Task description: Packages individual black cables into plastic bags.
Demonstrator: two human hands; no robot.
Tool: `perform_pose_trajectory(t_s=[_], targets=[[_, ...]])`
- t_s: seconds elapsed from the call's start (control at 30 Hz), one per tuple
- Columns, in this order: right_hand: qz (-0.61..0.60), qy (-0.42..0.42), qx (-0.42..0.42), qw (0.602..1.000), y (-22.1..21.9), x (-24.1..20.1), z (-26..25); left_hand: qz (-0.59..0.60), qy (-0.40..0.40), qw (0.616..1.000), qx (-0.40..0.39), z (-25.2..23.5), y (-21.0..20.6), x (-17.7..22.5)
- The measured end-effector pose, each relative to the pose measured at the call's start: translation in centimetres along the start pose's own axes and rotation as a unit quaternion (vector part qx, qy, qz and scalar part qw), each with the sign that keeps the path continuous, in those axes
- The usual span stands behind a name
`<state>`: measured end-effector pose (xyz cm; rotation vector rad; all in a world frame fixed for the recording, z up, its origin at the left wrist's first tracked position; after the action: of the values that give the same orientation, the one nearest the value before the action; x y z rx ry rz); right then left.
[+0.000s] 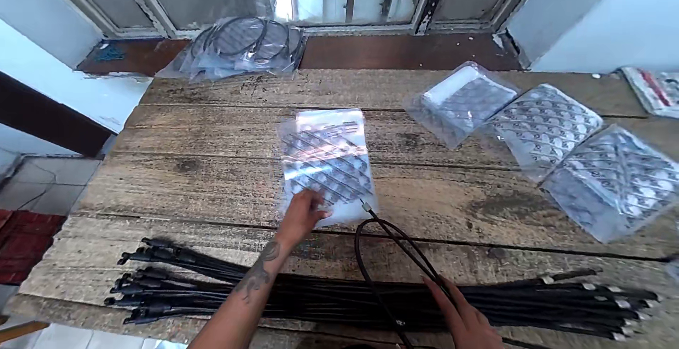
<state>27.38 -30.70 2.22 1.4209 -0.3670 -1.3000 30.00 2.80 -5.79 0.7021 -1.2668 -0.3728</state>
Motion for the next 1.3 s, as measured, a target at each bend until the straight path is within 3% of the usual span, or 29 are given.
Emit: perform_pose_trajectory(t_s=[0.1,0.27,0.37,0.47,0.6,0.7,0.87,0.93,1.0,1.1,1.2,1.3], targets=[[0.016,0.001,0.004,1.0,-0.1,0.6,-0.2,-0.011,-0.066,0.998,-0.019,0.6,0.7,-1.3],[0.016,0.047,-0.022,0.999,0.0,-1.6,-0.5,-0.06,-0.114,0.99,0.059,1.1,0.3,-1.2],[0.021,0.058,-0.037,0.997,0.0,-2.6,-0.4,-0.069,-0.099,0.992,0.035,1.5,0.0,-0.9],[0.024,0.065,-0.036,0.997,-0.2,-2.6,0.2,-0.069,-0.1,0.988,0.091,2.0,-0.2,-1.2],[0.027,0.064,-0.046,0.997,0.4,-3.0,1.4,-0.063,-0.122,0.983,0.12,3.5,1.5,1.1],[0.033,0.07,-0.058,0.995,0.5,-3.6,2.6,-0.142,-0.139,0.974,0.111,5.9,2.2,2.9],[0.056,0.125,-0.078,0.988,0.0,-5.3,4.4,-0.296,-0.229,0.904,0.206,11.3,1.9,2.4],[0.041,0.137,-0.088,0.986,-0.4,-6.2,4.0,-0.344,-0.254,0.87,0.246,14.4,1.1,4.4],[0.003,0.119,-0.066,0.991,-1.0,-6.3,2.4,-0.336,-0.279,0.861,0.26,16.7,-0.2,7.3],[-0.06,0.045,0.027,0.997,-2.2,-4.7,-0.1,-0.285,-0.302,0.88,0.232,17.9,-1.9,9.8],[-0.099,0.016,0.031,0.994,-4.2,-5.6,1.2,-0.228,-0.326,0.899,0.184,18.5,-3.5,11.4],[-0.115,-0.006,0.072,0.991,-5.4,-6.5,0.7,-0.208,-0.361,0.89,0.184,20.7,-4.4,13.4]])
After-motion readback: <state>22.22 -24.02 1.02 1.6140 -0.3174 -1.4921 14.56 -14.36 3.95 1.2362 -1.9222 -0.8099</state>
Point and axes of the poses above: each hand's wrist, its own z-axis away from the middle knuckle, its own y-axis out of the back of the hand, x = y × z, the point moved 8 cm from there along -z, towards the middle knuckle, and after that the axes turned 4 degrees about -y, right-handed, at the moved point
